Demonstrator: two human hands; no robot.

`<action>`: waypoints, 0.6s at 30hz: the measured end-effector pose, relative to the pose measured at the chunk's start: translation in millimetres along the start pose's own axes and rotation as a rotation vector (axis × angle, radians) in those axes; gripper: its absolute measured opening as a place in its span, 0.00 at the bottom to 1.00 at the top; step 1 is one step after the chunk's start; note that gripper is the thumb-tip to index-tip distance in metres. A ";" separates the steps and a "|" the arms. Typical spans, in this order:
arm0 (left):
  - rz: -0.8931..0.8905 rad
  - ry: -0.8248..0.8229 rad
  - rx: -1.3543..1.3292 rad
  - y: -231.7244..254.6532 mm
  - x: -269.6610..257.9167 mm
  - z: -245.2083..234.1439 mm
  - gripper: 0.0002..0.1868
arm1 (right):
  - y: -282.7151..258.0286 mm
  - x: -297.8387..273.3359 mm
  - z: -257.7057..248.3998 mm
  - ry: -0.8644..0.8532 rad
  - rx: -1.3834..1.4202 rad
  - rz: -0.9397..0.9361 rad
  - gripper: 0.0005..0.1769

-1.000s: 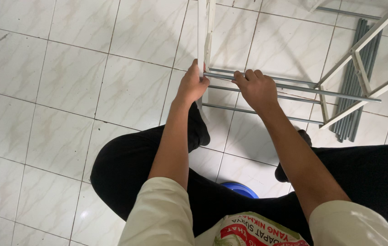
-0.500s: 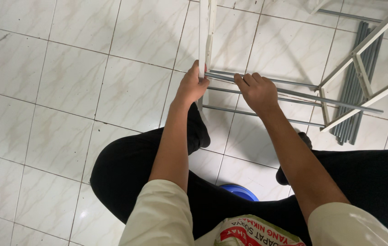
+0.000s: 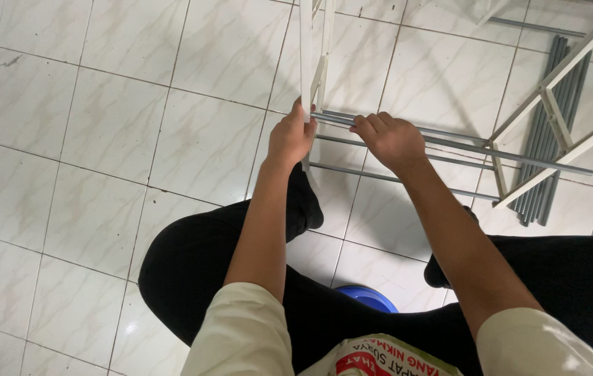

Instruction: The person assembles a white plastic shelving unit by inserting gray metal rods into the side frames. They sit on the floor, pick up rods one by one, and slide them into the designated slots on the shelving frame.

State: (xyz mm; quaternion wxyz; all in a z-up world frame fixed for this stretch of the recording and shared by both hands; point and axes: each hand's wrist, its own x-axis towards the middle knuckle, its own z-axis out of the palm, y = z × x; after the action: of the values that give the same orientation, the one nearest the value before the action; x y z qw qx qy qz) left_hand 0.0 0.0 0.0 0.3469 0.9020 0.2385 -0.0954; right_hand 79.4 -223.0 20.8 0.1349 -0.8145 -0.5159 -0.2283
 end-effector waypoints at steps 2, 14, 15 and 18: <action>0.091 0.100 0.026 1.5 -0.7 0.1 0.26 | 2.0 3.9 1.3 -0.044 -0.021 -0.027 0.10; 0.076 0.100 0.044 1.9 -2.5 -0.2 0.20 | 9.1 37.6 4.7 -0.890 0.583 0.638 0.22; 0.092 0.114 0.050 3.5 -1.9 1.3 0.19 | 9.9 35.2 5.2 -0.844 0.557 0.581 0.20; 0.014 0.108 0.071 8.2 -0.2 6.1 0.21 | -0.8 16.3 7.9 -0.412 0.314 0.276 0.15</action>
State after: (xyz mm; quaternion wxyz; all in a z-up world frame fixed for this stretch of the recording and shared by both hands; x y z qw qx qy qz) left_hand 3.9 -9.5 0.3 0.3020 0.9193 0.2469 -0.0524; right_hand 86.4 -206.4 22.3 0.1814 -0.8754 -0.4457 0.0449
